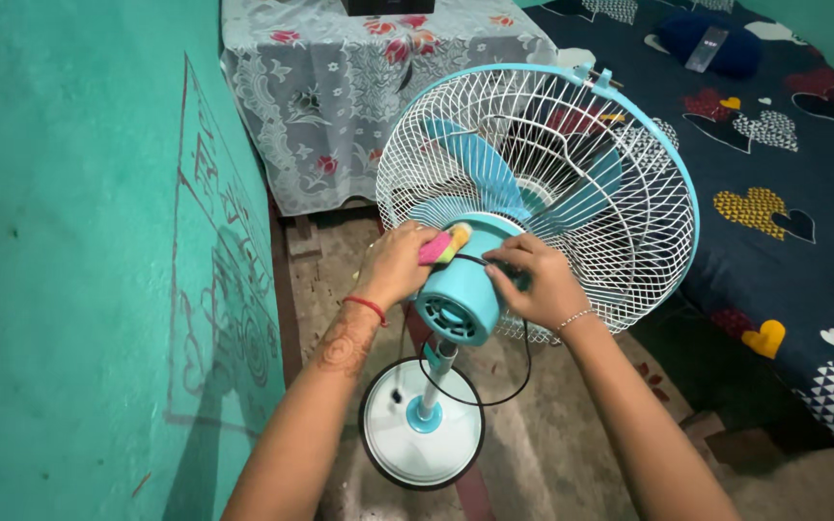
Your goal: The person wipes the base and stand of a pedestal fan with a cloth, then cleans the fan head and cage. The person then wipes the top and front screen of a CRT television with the same cloth.
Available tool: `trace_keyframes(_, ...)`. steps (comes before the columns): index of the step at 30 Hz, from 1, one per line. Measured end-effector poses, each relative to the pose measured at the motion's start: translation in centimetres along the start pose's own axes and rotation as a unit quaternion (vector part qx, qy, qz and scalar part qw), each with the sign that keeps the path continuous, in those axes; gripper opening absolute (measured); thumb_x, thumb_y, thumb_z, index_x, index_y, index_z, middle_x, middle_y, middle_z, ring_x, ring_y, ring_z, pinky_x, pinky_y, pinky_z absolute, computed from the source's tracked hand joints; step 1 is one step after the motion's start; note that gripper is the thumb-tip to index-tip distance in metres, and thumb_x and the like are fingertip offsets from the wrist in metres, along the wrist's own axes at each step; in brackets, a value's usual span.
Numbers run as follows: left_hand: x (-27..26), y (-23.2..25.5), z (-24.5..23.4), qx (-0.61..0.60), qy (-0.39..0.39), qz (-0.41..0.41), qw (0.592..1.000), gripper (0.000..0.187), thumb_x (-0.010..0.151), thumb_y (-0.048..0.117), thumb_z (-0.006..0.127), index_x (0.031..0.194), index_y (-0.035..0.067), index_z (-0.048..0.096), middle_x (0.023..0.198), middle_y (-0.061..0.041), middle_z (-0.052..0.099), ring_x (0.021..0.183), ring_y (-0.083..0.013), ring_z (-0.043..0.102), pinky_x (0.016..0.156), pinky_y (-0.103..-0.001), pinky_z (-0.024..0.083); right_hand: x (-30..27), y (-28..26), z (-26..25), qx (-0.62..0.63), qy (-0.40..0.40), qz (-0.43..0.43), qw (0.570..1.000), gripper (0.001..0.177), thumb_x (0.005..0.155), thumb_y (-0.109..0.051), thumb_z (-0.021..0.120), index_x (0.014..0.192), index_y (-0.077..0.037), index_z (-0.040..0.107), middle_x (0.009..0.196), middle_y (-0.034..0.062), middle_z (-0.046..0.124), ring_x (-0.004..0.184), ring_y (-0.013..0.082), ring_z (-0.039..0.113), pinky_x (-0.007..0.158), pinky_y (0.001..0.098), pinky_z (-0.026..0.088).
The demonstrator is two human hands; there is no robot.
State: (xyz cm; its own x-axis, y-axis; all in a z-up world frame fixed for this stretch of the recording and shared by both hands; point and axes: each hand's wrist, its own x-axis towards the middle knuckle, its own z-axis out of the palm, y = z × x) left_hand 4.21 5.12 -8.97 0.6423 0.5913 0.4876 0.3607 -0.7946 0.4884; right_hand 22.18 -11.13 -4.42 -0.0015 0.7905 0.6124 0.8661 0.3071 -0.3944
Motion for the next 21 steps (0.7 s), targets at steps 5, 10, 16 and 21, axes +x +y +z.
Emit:
trace_keyframes(5, 0.2, 0.1, -0.5, -0.01, -0.029, -0.003, 1.0, 0.03, 0.077, 0.023, 0.077, 0.106, 0.016, 0.073, 0.1, -0.012, 0.069, 0.1, -0.0376, 0.067, 0.082, -0.05, 0.053, -0.7, 0.2, 0.5, -0.034, 0.022, -0.01, 0.999, 0.013, 0.09, -0.013, 0.074, 0.1, -0.006, 0.078, 0.092, 0.0116, 0.071, 0.081, 0.0296, 0.07, 0.073, 0.0374, 0.058)
trace_keyframes(10, 0.4, 2.0, -0.3, 0.028, 0.059, -0.045, 0.997, 0.033, 0.081, 0.02, 0.073, 0.114, 0.016, 0.072, 0.108, -0.012, 0.068, 0.102, -0.0379, 0.067, 0.085, -0.05, 0.054, 1.1, -0.1, 1.7, -0.136, 0.029, 0.1, 0.985, 0.011, 0.089, -0.015, 0.075, 0.096, -0.006, 0.077, 0.09, 0.0137, 0.07, 0.077, 0.0325, 0.069, 0.07, 0.0417, 0.056)
trace_keyframes(16, 1.7, 4.8, 0.1, -0.067, 0.171, 0.003, 0.983, 0.052, 0.085, 0.031, 0.075, 0.13, 0.009, 0.063, 0.128, -0.02, 0.056, 0.121, -0.0412, 0.052, 0.099, -0.051, 0.048, 1.9, -0.4, 1.5, -0.127, 0.149, -0.014, 0.981, 0.035, 0.085, 0.0, 0.062, 0.119, -0.004, 0.069, 0.11, 0.0179, 0.067, 0.098, 0.0373, 0.066, 0.084, 0.0435, 0.056)
trace_keyframes(21, 1.9, 7.4, 2.4, 0.06, 0.063, 0.081, 0.993, 0.037, 0.085, 0.025, 0.069, 0.121, 0.014, 0.071, 0.142, -0.014, 0.053, 0.133, -0.04, 0.042, 0.1, -0.064, 0.036, 2.8, 1.3, 2.3, 0.003, 0.167, -0.01, 0.986, 0.037, 0.096, 0.003, 0.051, 0.133, 0.0, 0.055, 0.123, 0.0215, 0.06, 0.112, 0.0386, 0.063, 0.1, 0.043, 0.052)
